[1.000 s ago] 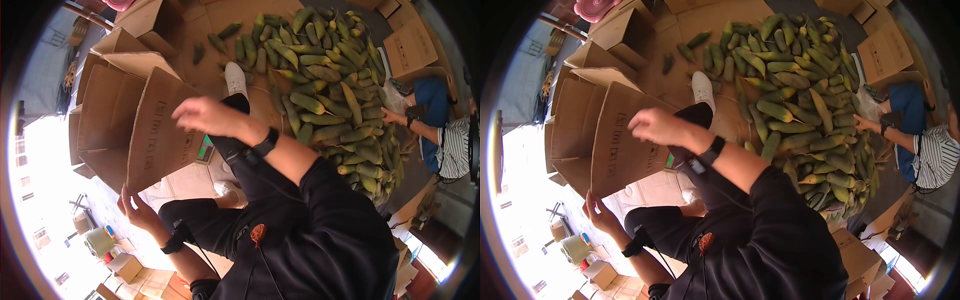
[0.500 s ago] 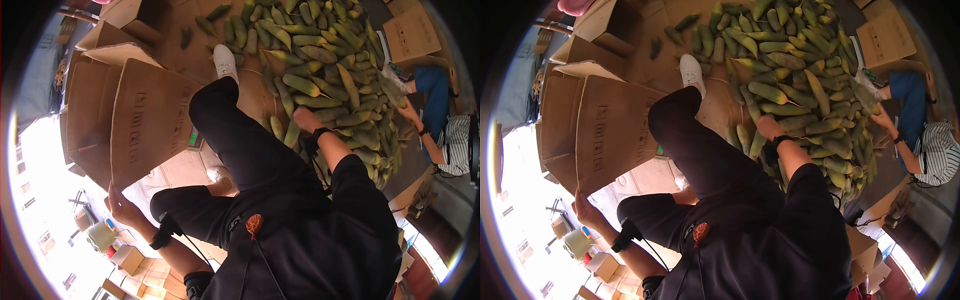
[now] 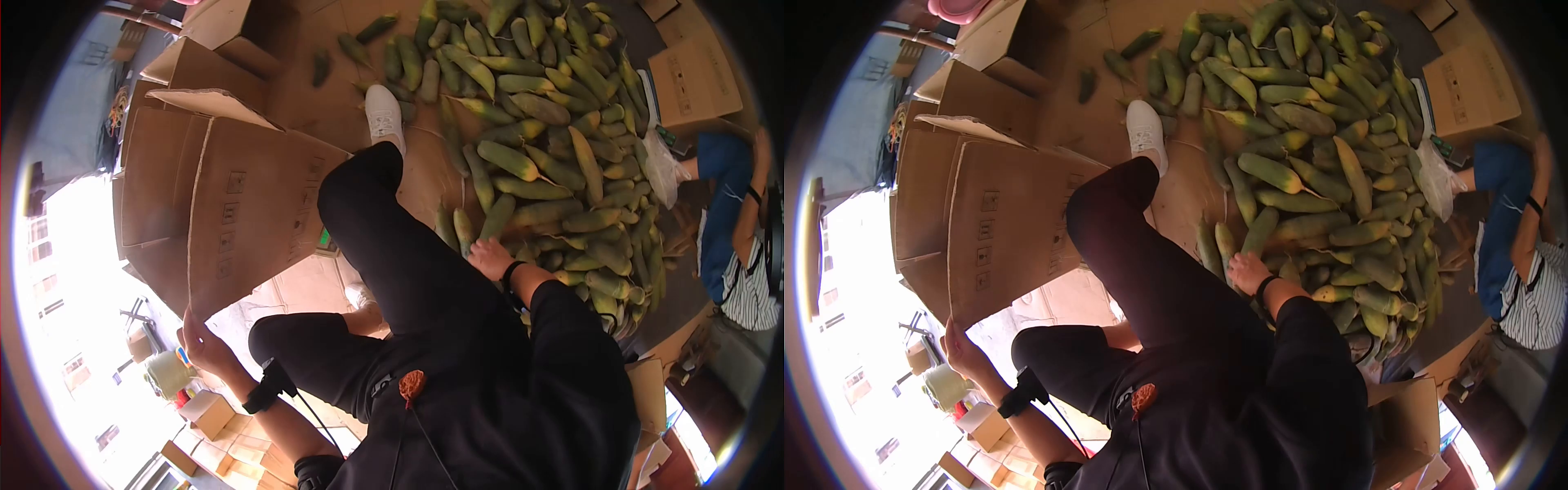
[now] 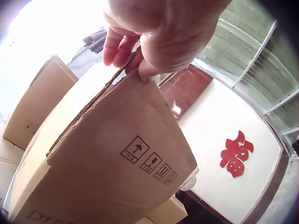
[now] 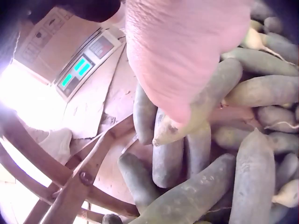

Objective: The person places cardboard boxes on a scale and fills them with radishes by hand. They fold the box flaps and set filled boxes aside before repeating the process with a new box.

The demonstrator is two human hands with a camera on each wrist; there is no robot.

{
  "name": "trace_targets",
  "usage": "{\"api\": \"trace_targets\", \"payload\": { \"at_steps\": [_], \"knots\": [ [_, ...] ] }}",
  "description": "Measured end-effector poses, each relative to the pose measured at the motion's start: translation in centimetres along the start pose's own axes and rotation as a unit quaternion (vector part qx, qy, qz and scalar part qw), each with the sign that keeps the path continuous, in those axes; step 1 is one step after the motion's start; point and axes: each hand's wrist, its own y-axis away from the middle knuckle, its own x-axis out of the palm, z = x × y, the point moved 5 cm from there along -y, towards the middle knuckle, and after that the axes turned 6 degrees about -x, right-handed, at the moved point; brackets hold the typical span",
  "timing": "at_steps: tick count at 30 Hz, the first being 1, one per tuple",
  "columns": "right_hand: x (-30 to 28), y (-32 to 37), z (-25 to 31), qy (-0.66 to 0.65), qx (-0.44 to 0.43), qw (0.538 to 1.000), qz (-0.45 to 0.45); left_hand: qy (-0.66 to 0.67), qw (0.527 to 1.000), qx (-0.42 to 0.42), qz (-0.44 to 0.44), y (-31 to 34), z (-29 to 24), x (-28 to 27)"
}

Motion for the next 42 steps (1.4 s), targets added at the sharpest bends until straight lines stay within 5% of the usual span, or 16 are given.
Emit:
{"api": "trace_targets", "payload": {
  "at_steps": [4,15,21,23,27,30,32,33,35,42],
  "knots": [
    [2.7,-0.6,1.2,0.074,-0.043,0.99,0.113,-0.039,0.999,-0.008,0.004,0.1,-0.7,-0.2],
    [4.7,-1.9,0.3,0.169,-0.065,0.977,0.11,-0.07,0.998,0.002,0.003,0.0,-0.5,-0.4],
    [2.9,-2.2,-0.2,0.123,-0.072,0.984,0.109,-0.06,0.998,-0.005,-0.012,0.2,-1.0,-0.4],
    [0.7,-2.4,-0.5,0.075,-0.05,0.996,0.024,-0.06,0.998,0.008,-0.023,0.1,-1.7,-0.2],
    [-3.3,-3.3,-2.1,0.007,0.012,0.999,0.046,-0.017,0.999,-0.006,-0.036,0.2,-1.2,-0.2],
    [-6.9,-4.0,-4.7,-0.076,0.108,0.99,-0.041,0.004,0.999,0.01,-0.032,0.1,-0.9,-0.2],
    [-9.5,-2.9,-8.2,-0.167,0.263,0.917,-0.249,0.044,0.998,0.013,-0.035,0.3,-0.9,-0.1],
    [-10.6,-2.7,-9.2,-0.159,0.256,0.92,-0.25,0.061,0.997,0.014,-0.042,0.4,-0.8,-0.1],
    [-13.0,-1.6,-11.7,-0.279,0.324,0.825,-0.369,0.087,0.996,-0.01,-0.031,0.4,-1.1,-0.1],
    [-31.8,-4.2,-4.7,-0.328,0.133,0.768,-0.534,0.116,0.993,-0.03,0.003,0.2,-1.4,0.3]
  ]
}}
